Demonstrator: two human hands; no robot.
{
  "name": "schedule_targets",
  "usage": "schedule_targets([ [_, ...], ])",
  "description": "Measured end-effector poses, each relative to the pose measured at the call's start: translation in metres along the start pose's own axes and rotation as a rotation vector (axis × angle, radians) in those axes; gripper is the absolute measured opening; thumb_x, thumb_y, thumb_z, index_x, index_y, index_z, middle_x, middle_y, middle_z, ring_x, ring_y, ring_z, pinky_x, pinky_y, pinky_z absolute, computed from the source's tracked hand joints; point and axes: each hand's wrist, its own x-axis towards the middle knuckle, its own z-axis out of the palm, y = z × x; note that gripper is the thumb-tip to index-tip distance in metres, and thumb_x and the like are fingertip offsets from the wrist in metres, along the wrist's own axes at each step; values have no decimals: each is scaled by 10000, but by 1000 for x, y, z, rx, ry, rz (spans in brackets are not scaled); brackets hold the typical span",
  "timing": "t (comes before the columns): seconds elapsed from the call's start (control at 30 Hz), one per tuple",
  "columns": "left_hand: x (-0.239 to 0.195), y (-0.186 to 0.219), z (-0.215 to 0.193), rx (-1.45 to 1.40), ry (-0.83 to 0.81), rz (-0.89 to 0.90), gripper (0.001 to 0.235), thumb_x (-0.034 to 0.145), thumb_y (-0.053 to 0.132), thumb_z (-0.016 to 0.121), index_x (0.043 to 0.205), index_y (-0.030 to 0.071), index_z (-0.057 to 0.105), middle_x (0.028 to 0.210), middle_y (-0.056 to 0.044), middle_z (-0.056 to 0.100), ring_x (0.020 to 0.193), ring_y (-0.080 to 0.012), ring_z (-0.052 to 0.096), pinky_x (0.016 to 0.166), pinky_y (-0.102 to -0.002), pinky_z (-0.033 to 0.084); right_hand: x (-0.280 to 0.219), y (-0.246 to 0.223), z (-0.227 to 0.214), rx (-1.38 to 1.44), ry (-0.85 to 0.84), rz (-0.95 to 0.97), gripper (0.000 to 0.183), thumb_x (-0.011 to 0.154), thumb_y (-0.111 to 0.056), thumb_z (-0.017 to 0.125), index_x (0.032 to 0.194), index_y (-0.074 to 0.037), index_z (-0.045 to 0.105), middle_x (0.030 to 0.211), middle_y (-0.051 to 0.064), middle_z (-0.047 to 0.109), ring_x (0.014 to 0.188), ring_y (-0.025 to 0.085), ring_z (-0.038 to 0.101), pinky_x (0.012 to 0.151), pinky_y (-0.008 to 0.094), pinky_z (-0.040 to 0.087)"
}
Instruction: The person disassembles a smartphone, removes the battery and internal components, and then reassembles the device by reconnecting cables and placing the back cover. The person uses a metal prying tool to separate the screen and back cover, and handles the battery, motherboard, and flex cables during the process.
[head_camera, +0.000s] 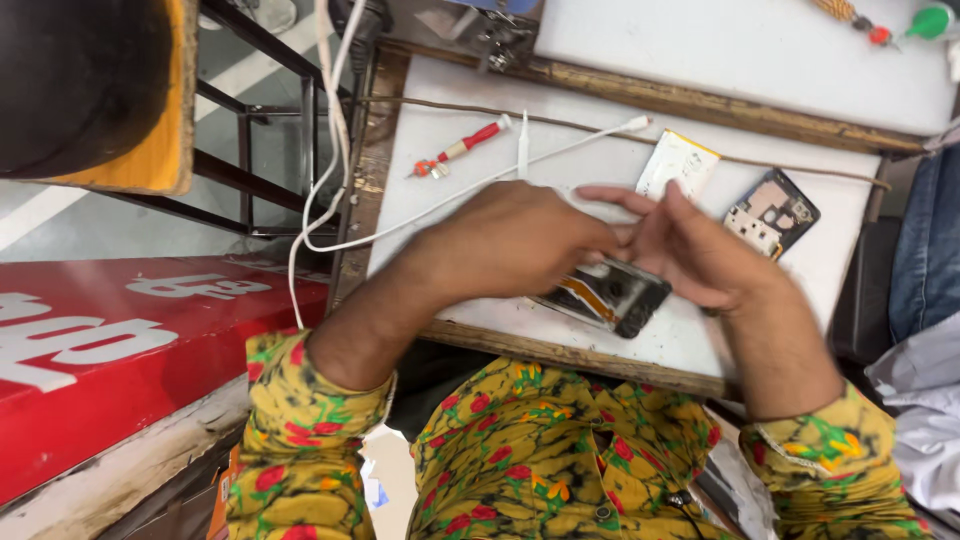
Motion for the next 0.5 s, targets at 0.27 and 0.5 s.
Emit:
schedule_targets([
  [0.27,-4,14,4,326,686,72,199,861,193,737,1054,145,735,1082,-60,709,1071,-294,654,945,-480,493,23,49,-3,438,-230,-56,863,976,-683,535,1568,-58,464,1450,282,571,1254,516,609,926,668,544],
  [0.5,-11,15,61,120,965,-57,228,921,108,779,1134,67,706,1070,-50,669,962,-257,603,852,-411,471,24,79,-33,618,190,-228,555,1120,-475,512,1441,-28,576,1333,186,677,1173,329,677,1019,508,557],
])
